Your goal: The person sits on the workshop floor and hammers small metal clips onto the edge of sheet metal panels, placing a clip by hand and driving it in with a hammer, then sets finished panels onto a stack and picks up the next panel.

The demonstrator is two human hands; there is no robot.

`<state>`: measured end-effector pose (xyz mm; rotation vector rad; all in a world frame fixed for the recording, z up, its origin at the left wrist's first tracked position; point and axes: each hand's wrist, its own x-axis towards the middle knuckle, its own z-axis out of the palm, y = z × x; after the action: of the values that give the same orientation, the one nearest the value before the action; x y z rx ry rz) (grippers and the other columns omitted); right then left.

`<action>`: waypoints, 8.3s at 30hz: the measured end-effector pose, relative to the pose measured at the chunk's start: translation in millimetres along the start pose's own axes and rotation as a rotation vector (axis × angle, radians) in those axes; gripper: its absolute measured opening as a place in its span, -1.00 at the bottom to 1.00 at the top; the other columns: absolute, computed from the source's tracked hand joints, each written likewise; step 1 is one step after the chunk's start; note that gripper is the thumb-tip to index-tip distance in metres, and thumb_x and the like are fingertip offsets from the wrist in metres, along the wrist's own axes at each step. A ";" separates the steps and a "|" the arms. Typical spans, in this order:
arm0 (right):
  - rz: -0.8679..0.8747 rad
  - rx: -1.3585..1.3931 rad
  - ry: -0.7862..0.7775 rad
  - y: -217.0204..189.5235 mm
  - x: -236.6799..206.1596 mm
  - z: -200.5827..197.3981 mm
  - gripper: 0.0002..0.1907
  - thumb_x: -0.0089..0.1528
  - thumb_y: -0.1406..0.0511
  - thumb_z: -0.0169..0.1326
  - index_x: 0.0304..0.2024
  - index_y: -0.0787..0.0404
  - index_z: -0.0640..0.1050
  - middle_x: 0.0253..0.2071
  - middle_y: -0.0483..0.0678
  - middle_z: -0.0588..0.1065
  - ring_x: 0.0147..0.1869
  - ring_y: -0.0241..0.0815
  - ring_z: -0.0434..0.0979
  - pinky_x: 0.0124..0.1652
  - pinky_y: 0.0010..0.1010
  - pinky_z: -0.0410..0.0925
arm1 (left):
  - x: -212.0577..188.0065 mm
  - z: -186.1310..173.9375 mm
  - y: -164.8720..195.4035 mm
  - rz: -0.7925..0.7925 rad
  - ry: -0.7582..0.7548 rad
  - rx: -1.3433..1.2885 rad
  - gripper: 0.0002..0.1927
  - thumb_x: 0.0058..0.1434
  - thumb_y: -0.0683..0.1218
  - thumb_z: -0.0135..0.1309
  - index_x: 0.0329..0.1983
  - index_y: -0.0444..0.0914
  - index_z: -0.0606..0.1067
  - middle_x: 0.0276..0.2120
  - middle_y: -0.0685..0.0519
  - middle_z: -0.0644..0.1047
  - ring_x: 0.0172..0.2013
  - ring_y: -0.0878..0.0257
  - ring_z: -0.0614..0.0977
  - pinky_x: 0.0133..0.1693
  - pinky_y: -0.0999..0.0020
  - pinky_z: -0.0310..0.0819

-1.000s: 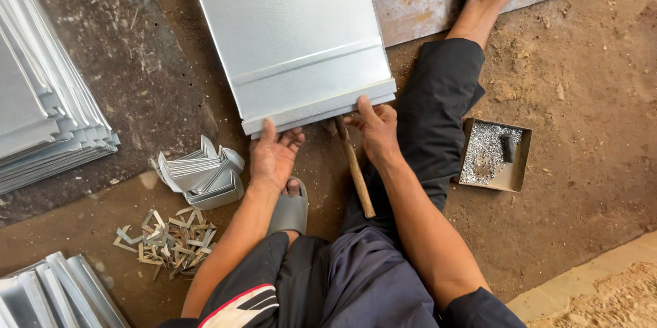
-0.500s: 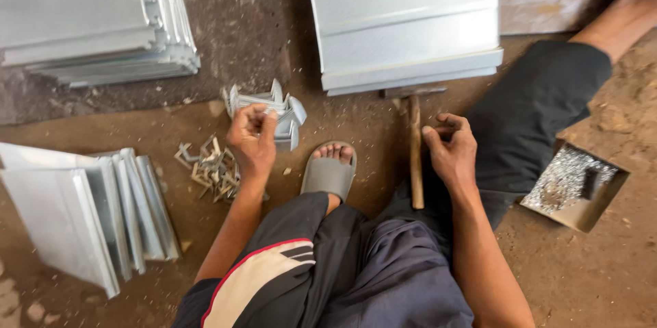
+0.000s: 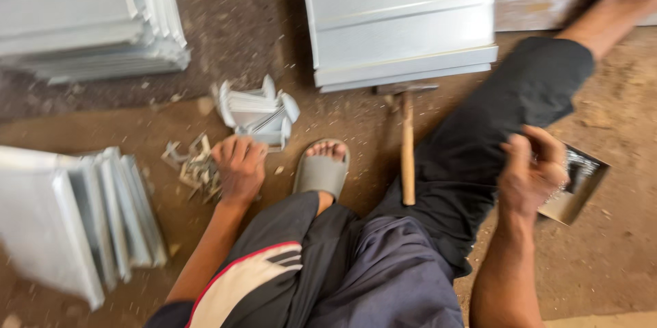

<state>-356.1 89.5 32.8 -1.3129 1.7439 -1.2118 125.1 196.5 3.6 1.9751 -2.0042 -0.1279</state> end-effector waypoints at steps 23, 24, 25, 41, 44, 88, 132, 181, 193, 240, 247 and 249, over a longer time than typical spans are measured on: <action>0.159 -0.775 0.059 80.0 -16.7 -106.7 -0.86 0.24 0.34 0.21 -0.26 0.33 0.67 -0.26 0.11 0.62 -0.26 -0.05 0.63 -0.18 -0.29 0.46 | 258.0 69.3 147.9 0.137 0.018 -0.539 -0.90 0.18 -0.05 0.34 -0.24 -0.06 0.67 -0.43 0.18 0.53 -0.24 0.21 0.43 -0.03 0.19 0.08; 0.143 -0.751 0.089 83.1 -16.0 -107.8 -0.85 0.24 0.34 0.21 -0.27 0.34 0.66 -0.27 0.10 0.61 -0.26 -0.07 0.63 -0.18 -0.30 0.46 | 257.7 70.0 147.6 0.140 0.022 -0.551 -0.89 0.18 -0.06 0.34 -0.23 -0.05 0.67 -0.42 0.19 0.53 -0.23 0.21 0.43 -0.02 0.19 0.07; 0.125 -0.726 0.123 86.2 -15.5 -109.4 -0.85 0.24 0.33 0.21 -0.28 0.35 0.65 -0.28 0.09 0.61 -0.26 -0.09 0.62 -0.19 -0.31 0.46 | 257.4 70.3 147.7 0.146 0.028 -0.565 -0.89 0.19 -0.06 0.34 -0.22 -0.05 0.67 -0.41 0.21 0.54 -0.23 0.21 0.43 -0.01 0.19 0.07; 0.245 0.302 0.107 -10.6 -6.9 -55.5 -0.91 0.26 0.53 0.18 -0.17 0.40 0.60 -0.25 -0.01 0.58 -0.19 -0.27 0.60 -0.09 -0.48 0.45 | 208.5 35.6 178.4 0.348 0.264 -0.661 -0.80 0.29 -0.08 0.28 -0.05 -0.14 0.56 -0.26 0.09 0.51 -0.14 0.16 0.52 0.07 0.14 0.27; 0.263 0.348 -0.083 -26.0 -0.9 7.1 -0.92 0.26 0.52 0.18 -0.19 0.41 0.61 -0.24 -0.03 0.59 -0.18 -0.26 0.61 -0.08 -0.46 0.48 | 165.0 24.2 200.5 0.529 0.064 -0.832 -0.76 0.18 -0.13 0.25 -0.09 -0.12 0.55 -0.27 0.13 0.52 -0.15 0.15 0.56 0.00 0.15 0.33; -0.148 -0.002 -0.064 -28.0 51.5 162.8 -0.91 0.22 0.45 0.18 -0.22 0.35 0.58 -0.28 0.03 0.59 -0.28 -0.13 0.63 -0.27 -0.39 0.48 | 238.6 -10.3 167.7 0.372 0.071 -0.311 -0.09 0.01 -0.20 0.37 0.42 -0.31 0.21 0.22 -0.11 0.41 0.25 0.00 0.42 0.30 0.04 0.19; 0.176 -0.113 -0.415 -102.9 -16.6 78.9 -0.53 0.48 0.21 -0.19 -0.52 0.29 0.37 -0.61 -0.16 0.25 -0.53 -0.38 0.18 -0.52 -0.44 0.15 | 205.2 72.2 155.6 0.377 0.115 -0.168 -0.09 -0.07 -0.31 0.23 0.42 -0.27 0.22 0.27 -0.05 0.36 0.33 0.07 0.34 0.38 0.10 0.11; -0.335 0.078 -0.331 -102.1 -27.7 93.1 -0.66 0.45 0.45 -0.23 -0.48 0.28 0.25 -0.47 -0.01 0.32 -0.51 -0.22 0.24 -0.48 -0.36 0.17 | 212.9 65.5 159.0 0.384 0.106 -0.275 -0.15 0.06 0.08 0.38 0.34 -0.34 0.31 0.16 -0.11 0.41 0.23 -0.01 0.41 0.24 -0.01 0.18; -0.151 0.084 -0.193 -98.6 -32.0 101.0 -0.69 0.39 0.31 -0.23 -0.39 0.37 0.38 -0.54 -0.01 0.31 -0.51 -0.26 0.26 -0.49 -0.37 0.18 | 210.8 70.4 158.5 0.374 0.105 -0.239 -0.11 0.05 0.11 0.42 0.35 -0.34 0.30 0.17 -0.11 0.40 0.26 0.01 0.39 0.27 0.03 0.18; 0.716 0.545 -0.445 -39.1 28.8 105.0 -0.52 0.43 0.02 -0.07 -0.41 0.23 0.33 -0.55 -0.15 0.29 -0.62 -0.38 0.22 -0.64 -0.48 0.14 | 215.6 67.1 158.9 0.369 0.131 -0.265 -0.01 -0.06 0.15 0.48 0.34 -0.35 0.31 0.21 -0.11 0.43 0.31 0.02 0.38 0.34 0.03 0.11; 0.727 0.387 -0.473 -35.3 19.9 90.6 -0.52 0.41 0.02 -0.09 -0.48 0.18 0.32 -0.60 -0.19 0.29 -0.66 -0.37 0.23 -0.67 -0.46 0.17 | 216.6 65.0 157.1 0.343 0.120 -0.268 -0.03 -0.05 0.14 0.48 0.34 -0.33 0.31 0.21 -0.09 0.43 0.31 0.04 0.40 0.34 0.05 0.13; 0.731 0.353 -0.541 -46.6 6.5 68.6 -0.49 0.39 0.01 -0.12 -0.52 0.19 0.33 -0.73 -0.14 0.26 -0.76 -0.32 0.21 -0.71 -0.46 0.14 | 216.6 65.6 156.7 0.349 0.130 -0.270 -0.02 -0.06 0.15 0.49 0.34 -0.32 0.30 0.20 -0.09 0.44 0.30 0.03 0.40 0.34 0.03 0.12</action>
<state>-280.5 59.5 50.4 -0.6106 1.3375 -0.6202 -41.8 -21.7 22.4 1.4144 -2.0855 -0.1717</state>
